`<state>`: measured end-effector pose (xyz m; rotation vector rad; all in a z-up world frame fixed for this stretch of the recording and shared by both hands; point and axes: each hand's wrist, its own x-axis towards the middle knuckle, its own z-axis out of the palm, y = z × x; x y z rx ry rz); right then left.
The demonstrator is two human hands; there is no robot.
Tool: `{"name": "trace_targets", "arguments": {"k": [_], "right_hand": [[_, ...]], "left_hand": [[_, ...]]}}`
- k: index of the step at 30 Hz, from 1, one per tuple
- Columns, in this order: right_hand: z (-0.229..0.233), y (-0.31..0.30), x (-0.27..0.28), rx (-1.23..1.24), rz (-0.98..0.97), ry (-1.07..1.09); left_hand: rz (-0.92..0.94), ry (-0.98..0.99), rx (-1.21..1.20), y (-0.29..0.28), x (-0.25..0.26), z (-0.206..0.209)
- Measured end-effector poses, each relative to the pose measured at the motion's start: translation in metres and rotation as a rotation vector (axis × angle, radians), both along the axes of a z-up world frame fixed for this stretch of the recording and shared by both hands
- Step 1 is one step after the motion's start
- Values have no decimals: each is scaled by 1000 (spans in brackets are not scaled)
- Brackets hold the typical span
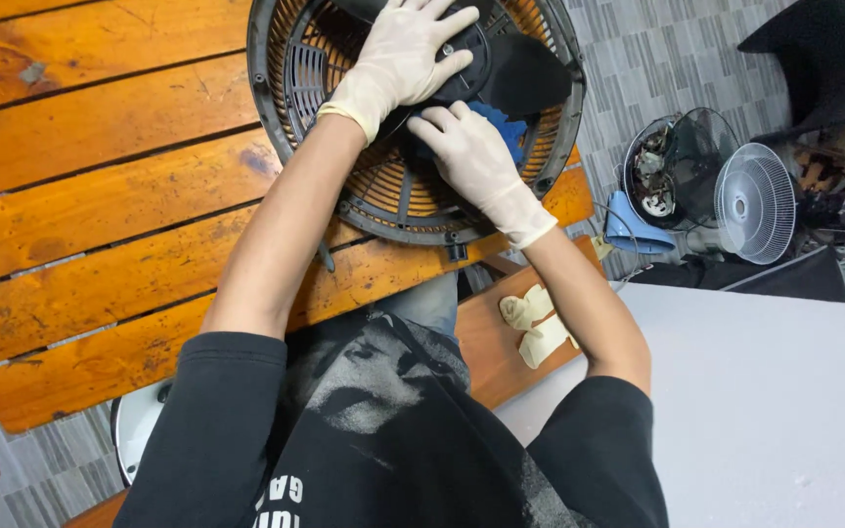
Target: Cleaning the blades and grill of an electric fan using a toothbrush and a cloth
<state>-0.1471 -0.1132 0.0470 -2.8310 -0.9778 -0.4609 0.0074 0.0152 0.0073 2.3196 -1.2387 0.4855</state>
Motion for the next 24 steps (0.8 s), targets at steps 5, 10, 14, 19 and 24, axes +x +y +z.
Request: {"name": "trace_targets", "arguments": {"k": [5, 10, 14, 19, 24], "right_hand": [[8, -57, -52, -54, 57, 424], [58, -103, -95, -229, -184, 536], [137, -96, -128, 297, -352, 213], [144, -111, -173, 570, -495, -132], [84, -120, -216, 771, -626, -225]], "left_hand": [[-3, -2, -11, 1, -1, -2], [-40, -71, -91, 3, -2, 0], [-36, -65, -91, 4, -7, 12], [22, -118, -123, 19, -35, 42], [81, 272, -362, 82, -120, 87]]}}
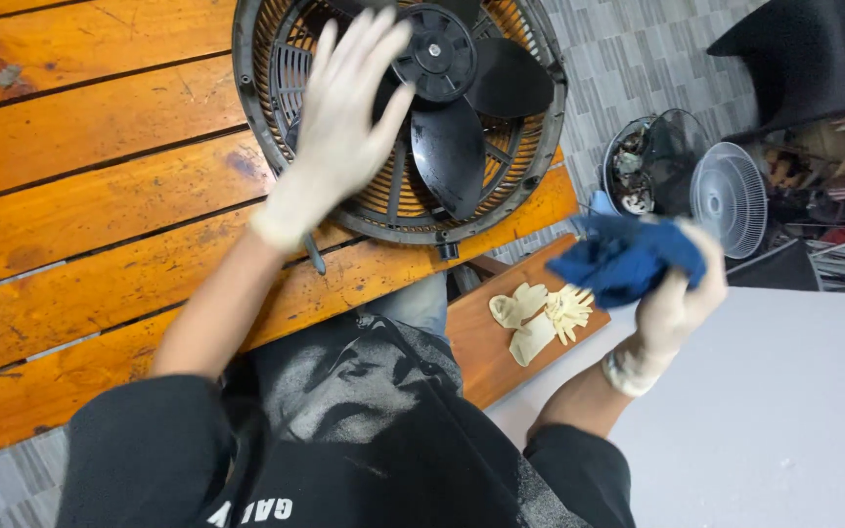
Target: Cleaning the blades and grill of an electric fan using a toothbrush and a cloth
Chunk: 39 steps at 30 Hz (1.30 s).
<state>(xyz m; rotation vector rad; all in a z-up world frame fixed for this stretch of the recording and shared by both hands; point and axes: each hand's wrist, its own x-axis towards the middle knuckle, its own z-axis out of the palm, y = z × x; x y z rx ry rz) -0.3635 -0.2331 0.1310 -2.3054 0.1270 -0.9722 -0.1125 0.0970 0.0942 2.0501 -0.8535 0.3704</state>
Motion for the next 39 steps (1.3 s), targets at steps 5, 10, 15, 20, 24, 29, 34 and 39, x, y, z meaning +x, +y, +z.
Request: {"name": "trace_targets", "arguments": {"k": [5, 10, 15, 20, 24, 29, 34, 39], "right_hand": [[-43, 54, -25, 257, 93, 186], [-54, 171, 6, 618, 456, 439], [-57, 264, 34, 698, 852, 335], [-118, 246, 32, 577, 653, 383], [-153, 217, 25, 560, 478, 475], [-209, 185, -7, 815, 470, 732], [-221, 163, -21, 1031, 592, 722], [-239, 164, -15, 1370, 720, 698]], "left_hand": [[67, 127, -162, 83, -119, -61], [26, 444, -76, 109, -196, -99], [182, 784, -250, 128, -235, -150], [390, 779, -319, 151, -221, -118], [295, 674, -238, 152, -200, -80], [342, 752, -236, 153, -196, -86], [436, 714, -241, 143, -198, -85], [427, 835, -418, 143, -203, -103]]}}
